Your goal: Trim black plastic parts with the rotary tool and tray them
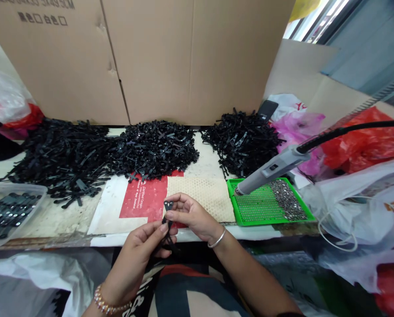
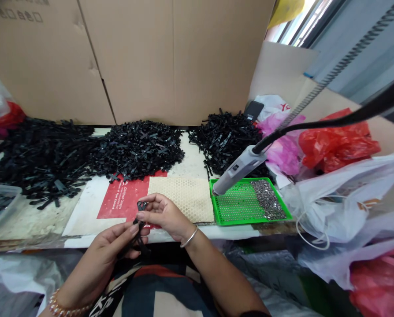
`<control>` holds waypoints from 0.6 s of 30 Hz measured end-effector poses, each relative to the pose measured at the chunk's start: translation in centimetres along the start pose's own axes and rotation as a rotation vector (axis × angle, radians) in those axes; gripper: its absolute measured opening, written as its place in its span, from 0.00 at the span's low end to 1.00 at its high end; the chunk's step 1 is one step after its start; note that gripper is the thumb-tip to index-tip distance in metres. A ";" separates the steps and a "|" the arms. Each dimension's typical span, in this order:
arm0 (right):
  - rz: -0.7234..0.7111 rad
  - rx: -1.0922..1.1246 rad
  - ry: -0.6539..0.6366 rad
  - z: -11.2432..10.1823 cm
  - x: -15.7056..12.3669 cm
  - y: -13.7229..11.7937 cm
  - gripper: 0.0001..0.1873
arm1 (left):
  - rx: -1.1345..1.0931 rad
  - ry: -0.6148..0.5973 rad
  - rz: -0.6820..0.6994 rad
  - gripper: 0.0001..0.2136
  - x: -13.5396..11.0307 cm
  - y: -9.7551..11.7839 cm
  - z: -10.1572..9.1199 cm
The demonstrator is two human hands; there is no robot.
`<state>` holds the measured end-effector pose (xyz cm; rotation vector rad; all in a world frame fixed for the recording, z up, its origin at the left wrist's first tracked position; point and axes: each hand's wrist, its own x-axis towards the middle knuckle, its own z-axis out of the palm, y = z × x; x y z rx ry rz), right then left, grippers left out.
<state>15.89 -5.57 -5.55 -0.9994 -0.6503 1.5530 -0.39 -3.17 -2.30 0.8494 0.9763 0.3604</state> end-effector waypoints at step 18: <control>-0.106 -0.048 0.098 1.2 -0.2 0.9 0.25 | 0.115 0.022 0.107 0.15 -0.1 0.1 -1.3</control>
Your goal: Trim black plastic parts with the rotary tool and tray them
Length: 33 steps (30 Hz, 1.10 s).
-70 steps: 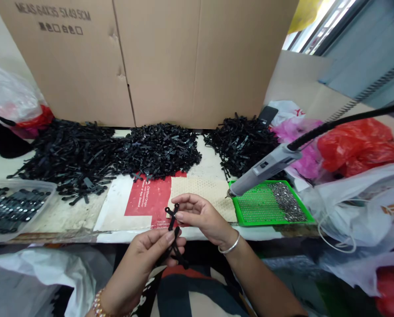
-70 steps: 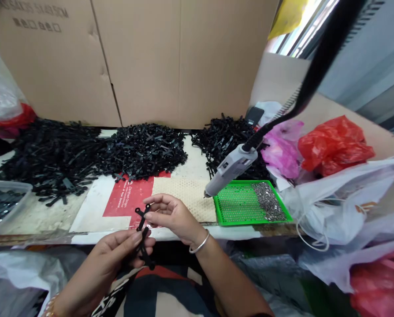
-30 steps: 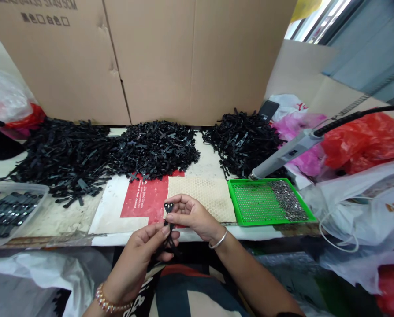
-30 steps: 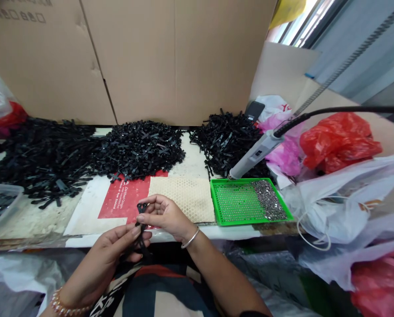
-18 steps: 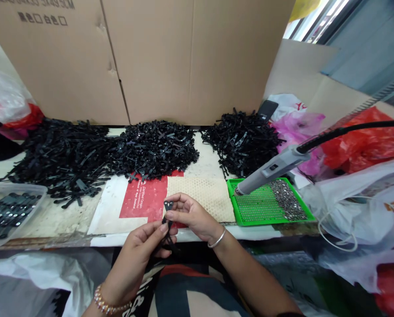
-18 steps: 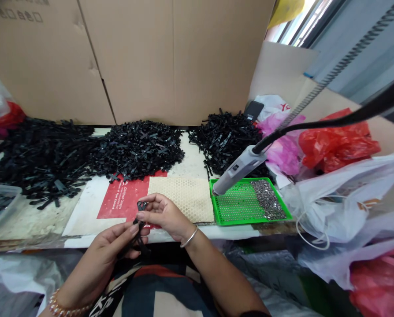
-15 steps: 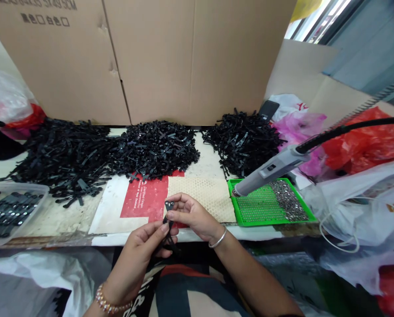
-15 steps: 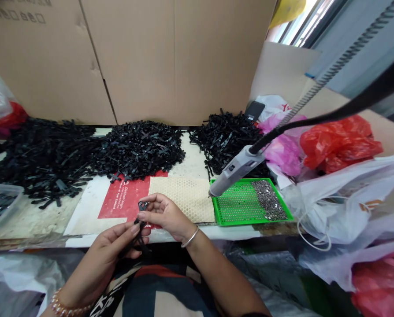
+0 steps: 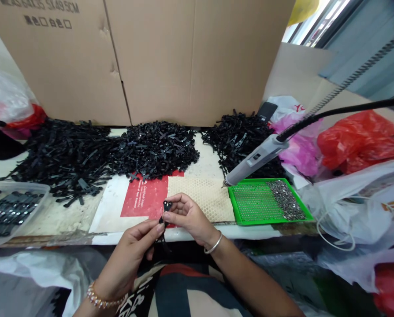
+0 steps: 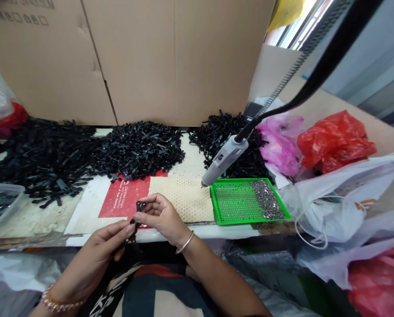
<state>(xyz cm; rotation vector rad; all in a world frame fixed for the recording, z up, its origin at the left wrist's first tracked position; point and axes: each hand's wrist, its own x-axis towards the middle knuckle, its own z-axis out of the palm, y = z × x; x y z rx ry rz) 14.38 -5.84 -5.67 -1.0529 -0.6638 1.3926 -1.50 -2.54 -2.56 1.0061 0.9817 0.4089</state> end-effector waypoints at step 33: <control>-0.098 -0.047 0.128 1.4 -2.3 2.2 0.18 | -0.631 0.262 0.103 0.13 0.2 -1.9 1.0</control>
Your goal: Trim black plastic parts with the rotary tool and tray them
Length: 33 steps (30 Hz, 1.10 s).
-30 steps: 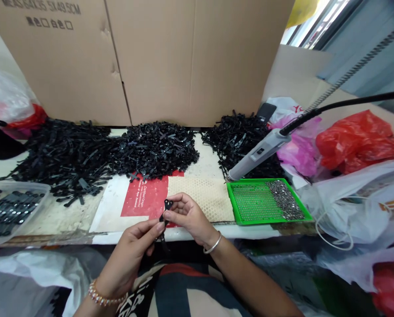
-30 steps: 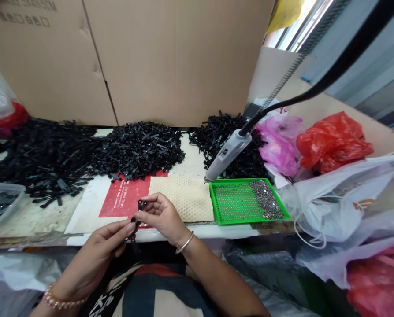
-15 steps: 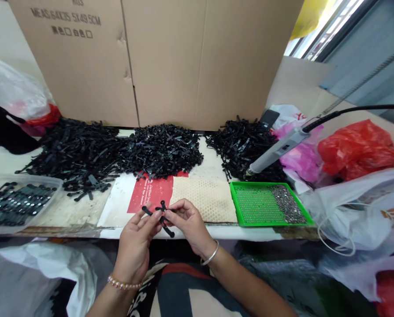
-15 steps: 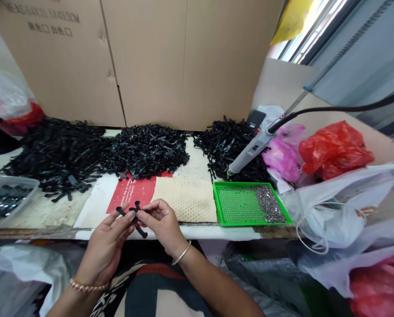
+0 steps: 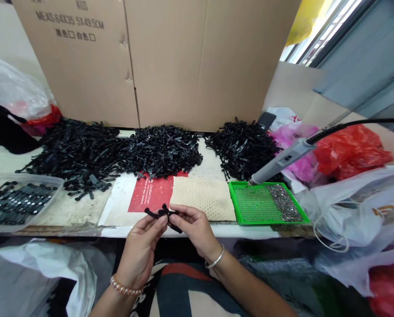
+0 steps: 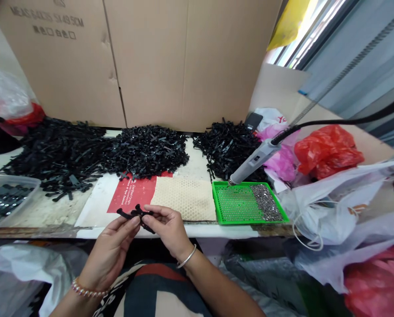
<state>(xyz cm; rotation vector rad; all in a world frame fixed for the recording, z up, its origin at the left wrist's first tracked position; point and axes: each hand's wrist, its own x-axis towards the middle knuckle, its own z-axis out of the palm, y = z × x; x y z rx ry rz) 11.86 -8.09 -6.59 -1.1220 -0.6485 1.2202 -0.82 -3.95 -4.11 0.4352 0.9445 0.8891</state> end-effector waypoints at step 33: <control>-0.626 -0.287 0.311 -12.7 4.6 -13.8 0.21 | 0.465 -0.307 -0.312 0.05 7.1 -5.0 14.5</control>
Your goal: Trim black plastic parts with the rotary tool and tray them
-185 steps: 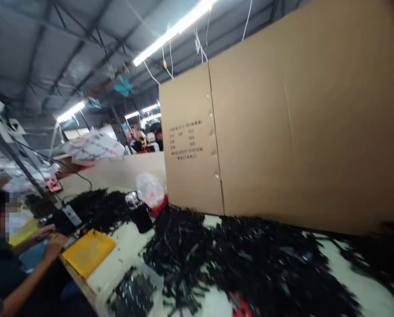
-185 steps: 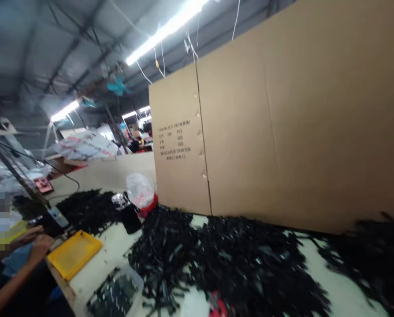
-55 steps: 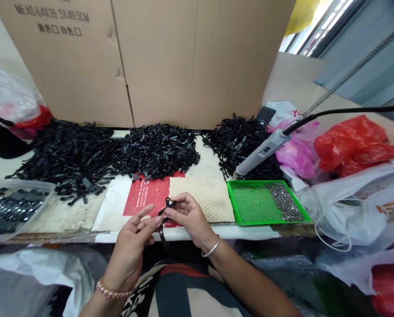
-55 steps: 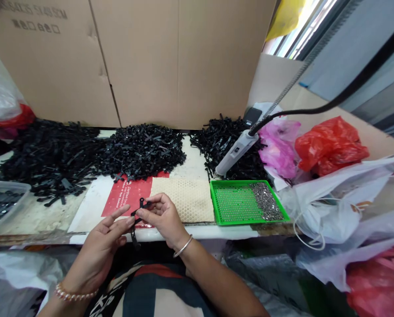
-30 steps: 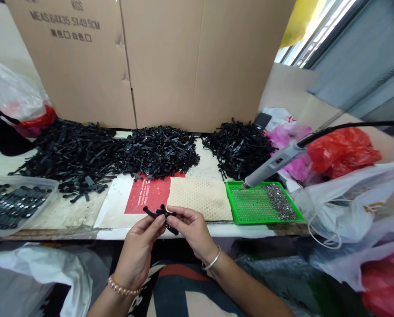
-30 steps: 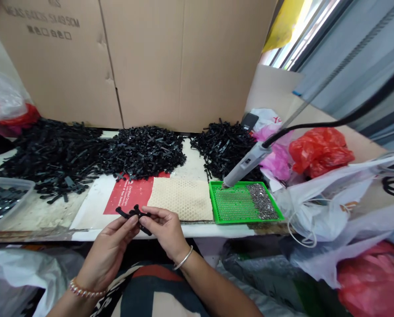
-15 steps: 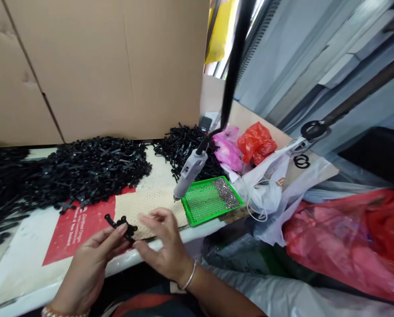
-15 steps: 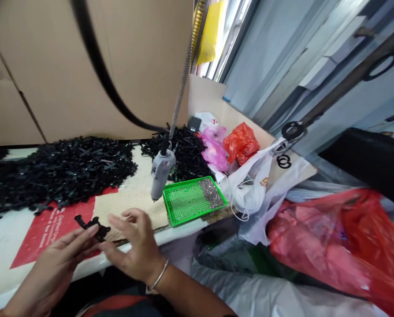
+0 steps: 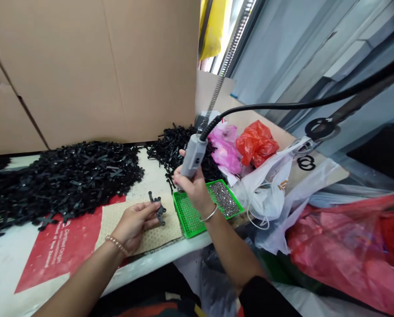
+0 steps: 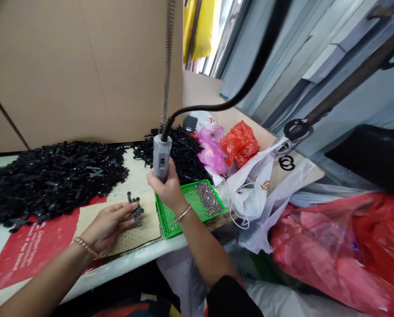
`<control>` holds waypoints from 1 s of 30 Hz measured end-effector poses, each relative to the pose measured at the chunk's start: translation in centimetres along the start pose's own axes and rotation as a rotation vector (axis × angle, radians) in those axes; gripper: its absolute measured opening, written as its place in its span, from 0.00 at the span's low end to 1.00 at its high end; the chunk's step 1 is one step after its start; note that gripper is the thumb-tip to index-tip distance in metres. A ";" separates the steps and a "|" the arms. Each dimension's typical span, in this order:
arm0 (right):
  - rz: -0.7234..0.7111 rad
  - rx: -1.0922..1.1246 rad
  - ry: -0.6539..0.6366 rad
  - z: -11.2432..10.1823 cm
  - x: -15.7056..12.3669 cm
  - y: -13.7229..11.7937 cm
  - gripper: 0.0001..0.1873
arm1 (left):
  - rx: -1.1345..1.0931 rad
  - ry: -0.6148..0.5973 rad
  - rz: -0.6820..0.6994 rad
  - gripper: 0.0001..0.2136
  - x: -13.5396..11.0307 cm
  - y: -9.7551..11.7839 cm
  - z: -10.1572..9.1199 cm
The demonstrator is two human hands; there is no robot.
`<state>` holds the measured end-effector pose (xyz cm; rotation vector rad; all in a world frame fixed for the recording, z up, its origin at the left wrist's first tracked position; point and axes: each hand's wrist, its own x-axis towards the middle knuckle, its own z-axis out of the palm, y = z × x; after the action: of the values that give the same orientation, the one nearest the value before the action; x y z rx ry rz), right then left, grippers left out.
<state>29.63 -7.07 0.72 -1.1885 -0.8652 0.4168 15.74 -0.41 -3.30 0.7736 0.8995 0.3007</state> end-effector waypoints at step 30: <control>0.156 0.053 0.057 -2.9 -0.9 6.6 0.19 | 0.078 -0.044 -0.092 0.04 1.0 -0.8 1.1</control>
<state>32.28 -7.19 -6.06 -1.2178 -0.7104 0.5267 17.18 -0.97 -4.03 0.8051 0.9065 0.1681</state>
